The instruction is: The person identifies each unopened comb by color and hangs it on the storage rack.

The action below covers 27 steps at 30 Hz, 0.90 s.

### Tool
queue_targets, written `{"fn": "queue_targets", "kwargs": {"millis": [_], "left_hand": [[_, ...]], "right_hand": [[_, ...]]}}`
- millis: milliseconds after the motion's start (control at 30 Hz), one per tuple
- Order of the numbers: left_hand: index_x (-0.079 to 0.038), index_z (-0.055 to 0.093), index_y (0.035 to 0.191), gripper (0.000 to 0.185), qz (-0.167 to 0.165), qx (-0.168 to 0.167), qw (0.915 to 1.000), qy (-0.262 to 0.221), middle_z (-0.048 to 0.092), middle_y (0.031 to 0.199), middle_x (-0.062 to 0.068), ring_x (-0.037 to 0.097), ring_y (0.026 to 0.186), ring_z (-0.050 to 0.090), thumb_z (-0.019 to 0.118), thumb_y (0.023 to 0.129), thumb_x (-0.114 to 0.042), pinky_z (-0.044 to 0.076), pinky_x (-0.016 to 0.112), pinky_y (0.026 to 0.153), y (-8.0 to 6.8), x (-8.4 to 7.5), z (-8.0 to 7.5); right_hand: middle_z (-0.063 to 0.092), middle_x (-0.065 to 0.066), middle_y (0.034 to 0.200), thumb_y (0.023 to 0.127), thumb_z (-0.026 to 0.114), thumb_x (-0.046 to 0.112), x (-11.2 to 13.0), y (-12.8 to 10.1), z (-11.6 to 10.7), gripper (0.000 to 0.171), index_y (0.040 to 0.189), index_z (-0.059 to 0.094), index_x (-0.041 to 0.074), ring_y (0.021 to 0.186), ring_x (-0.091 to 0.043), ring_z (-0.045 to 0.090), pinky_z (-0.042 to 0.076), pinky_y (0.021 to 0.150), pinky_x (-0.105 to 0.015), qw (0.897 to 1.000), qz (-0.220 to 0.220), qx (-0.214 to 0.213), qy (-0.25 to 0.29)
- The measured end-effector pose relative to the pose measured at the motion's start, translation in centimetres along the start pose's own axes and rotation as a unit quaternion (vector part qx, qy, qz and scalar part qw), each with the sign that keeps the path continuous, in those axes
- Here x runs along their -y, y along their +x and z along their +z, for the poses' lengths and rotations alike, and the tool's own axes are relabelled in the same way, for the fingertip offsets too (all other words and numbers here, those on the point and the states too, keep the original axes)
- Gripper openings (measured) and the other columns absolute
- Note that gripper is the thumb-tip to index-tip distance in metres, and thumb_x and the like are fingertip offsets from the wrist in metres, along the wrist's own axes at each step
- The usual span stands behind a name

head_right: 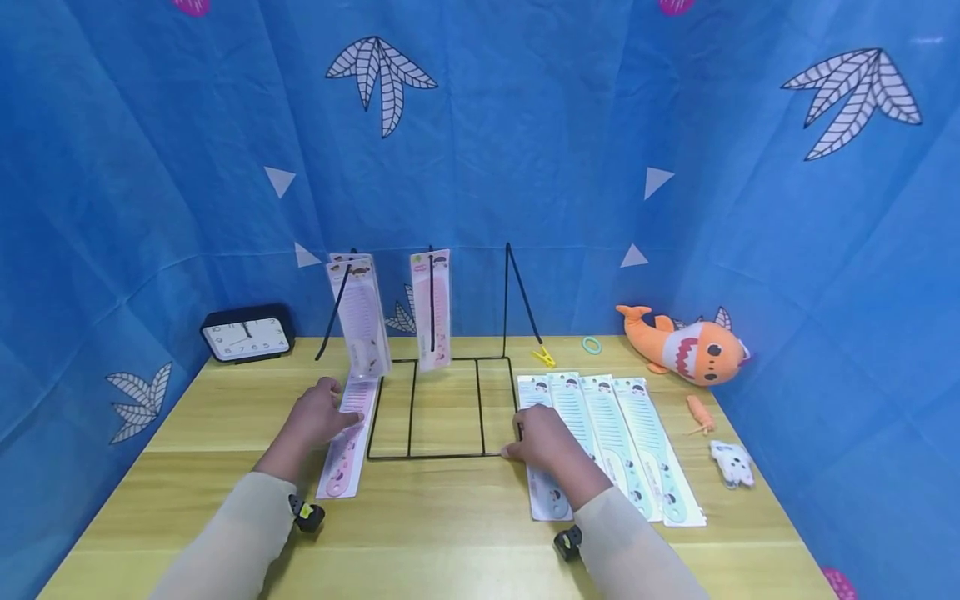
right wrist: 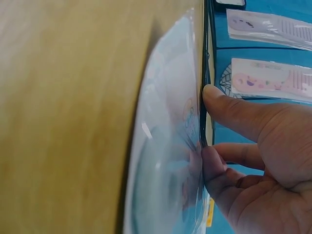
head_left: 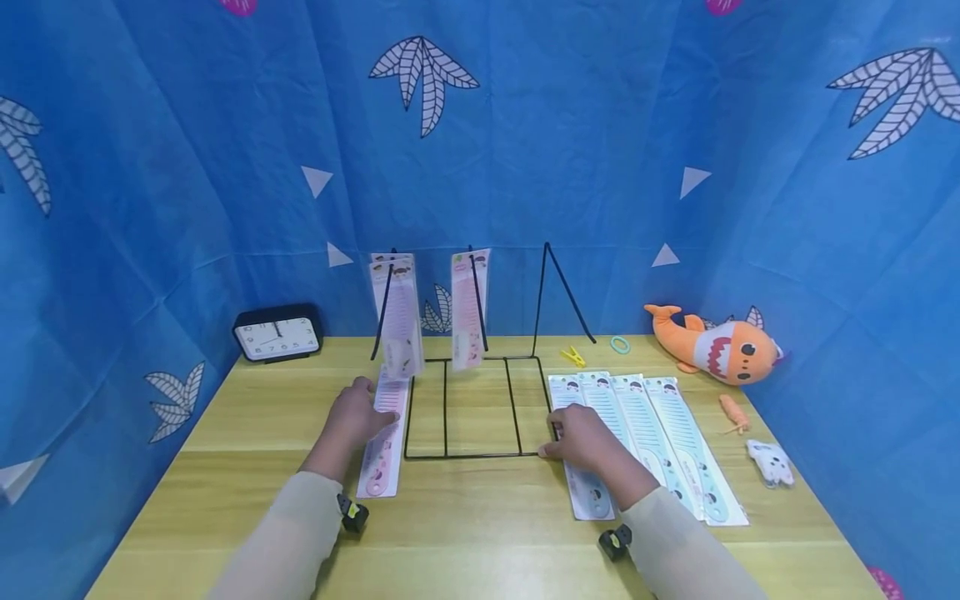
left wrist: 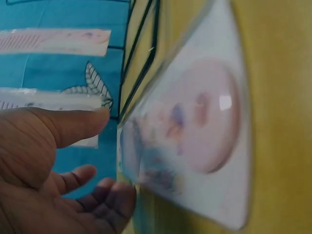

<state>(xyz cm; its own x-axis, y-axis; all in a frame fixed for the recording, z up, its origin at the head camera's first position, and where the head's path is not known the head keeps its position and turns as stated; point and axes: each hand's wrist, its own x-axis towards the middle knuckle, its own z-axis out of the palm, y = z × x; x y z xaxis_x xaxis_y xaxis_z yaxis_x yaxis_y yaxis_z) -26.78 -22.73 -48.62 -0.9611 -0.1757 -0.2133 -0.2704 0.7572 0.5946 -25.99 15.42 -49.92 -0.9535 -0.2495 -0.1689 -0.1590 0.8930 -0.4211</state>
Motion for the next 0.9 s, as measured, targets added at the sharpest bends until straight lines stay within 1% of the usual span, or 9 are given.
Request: {"fn": "queue_targets", "kwargs": {"millis": [100, 233, 400, 467, 567, 800, 900], "left_hand": [[0.007, 0.045, 0.151, 0.074, -0.007, -0.004, 0.9997, 0.024, 0.059, 0.132, 0.03, 0.041, 0.112, 0.063, 0.085, 0.094, -0.017, 0.062, 0.057, 0.098, -0.6, -0.1, 0.7], [0.008, 0.046, 0.152, 0.078, -0.014, -0.011, 0.9993, 0.033, 0.058, 0.131, 0.03, 0.042, 0.112, 0.061, 0.087, 0.09, -0.017, 0.061, 0.057, 0.097, -1.0, -0.1, 1.3], [0.011, 0.049, 0.145, 0.073, -0.013, -0.023, 0.9987, 0.043, 0.061, 0.121, 0.028, 0.04, 0.106, 0.063, 0.086, 0.09, -0.018, 0.061, 0.054, 0.089, -1.0, 0.6, 1.3], [0.012, 0.049, 0.141, 0.069, -0.016, -0.028, 0.9983, 0.048, 0.061, 0.118, 0.028, 0.04, 0.103, 0.063, 0.085, 0.091, -0.018, 0.061, 0.052, 0.086, -1.0, 1.2, 1.0], [0.015, 0.049, 0.139, 0.068, -0.019, -0.035, 0.9978, 0.052, 0.061, 0.115, 0.029, 0.04, 0.102, 0.063, 0.083, 0.091, -0.018, 0.06, 0.052, 0.085, -1.2, 1.9, 0.4], [0.018, 0.045, 0.14, 0.069, -0.035, -0.05, 0.9965, 0.057, 0.059, 0.12, 0.035, 0.045, 0.107, 0.061, 0.078, 0.091, -0.017, 0.057, 0.058, 0.094, -1.5, 3.4, -1.2], [0.019, 0.045, 0.138, 0.066, -0.046, -0.057, 0.9957, 0.057, 0.059, 0.119, 0.037, 0.046, 0.105, 0.062, 0.077, 0.091, -0.015, 0.058, 0.057, 0.091, -1.6, 4.1, -1.8]], "right_hand": [[0.075, -0.015, 0.12, 0.088, 0.094, 0.029, -0.1, 0.0, 0.0, 0.061, 0.138, 0.073, 0.001, 0.101, -0.024, 0.066, 0.062, 0.099, -0.049, 1.0, 0.001, 0.0, 0.002], [0.074, -0.015, 0.12, 0.088, 0.094, 0.029, -0.2, -0.2, 0.2, 0.061, 0.139, 0.072, 0.001, 0.1, -0.024, 0.065, 0.061, 0.099, -0.049, 1.0, 0.004, 0.002, 0.0], [0.074, -0.015, 0.121, 0.088, 0.094, 0.028, -0.1, -0.2, 0.1, 0.061, 0.139, 0.072, 0.001, 0.1, -0.023, 0.064, 0.061, 0.098, -0.049, 1.0, 0.002, 0.001, 0.0], [0.074, -0.015, 0.121, 0.088, 0.094, 0.028, -0.1, -0.2, 0.0, 0.061, 0.139, 0.072, 0.001, 0.1, -0.023, 0.064, 0.061, 0.097, -0.049, 1.0, -0.001, 0.0, 0.0], [0.074, -0.015, 0.12, 0.088, 0.094, 0.028, 0.0, -0.2, -0.1, 0.06, 0.138, 0.073, 0.001, 0.099, -0.023, 0.064, 0.061, 0.097, -0.049, 1.0, -0.002, 0.0, -0.002], [0.074, -0.014, 0.121, 0.088, 0.094, 0.029, 0.0, -0.1, -0.2, 0.061, 0.138, 0.073, 0.002, 0.101, -0.023, 0.065, 0.062, 0.099, -0.049, 1.0, -0.001, 0.0, -0.003], [0.074, -0.014, 0.12, 0.088, 0.094, 0.029, 0.0, -0.2, -0.2, 0.061, 0.139, 0.072, 0.002, 0.101, -0.023, 0.065, 0.061, 0.098, -0.049, 1.0, 0.0, 0.002, -0.002]]}}
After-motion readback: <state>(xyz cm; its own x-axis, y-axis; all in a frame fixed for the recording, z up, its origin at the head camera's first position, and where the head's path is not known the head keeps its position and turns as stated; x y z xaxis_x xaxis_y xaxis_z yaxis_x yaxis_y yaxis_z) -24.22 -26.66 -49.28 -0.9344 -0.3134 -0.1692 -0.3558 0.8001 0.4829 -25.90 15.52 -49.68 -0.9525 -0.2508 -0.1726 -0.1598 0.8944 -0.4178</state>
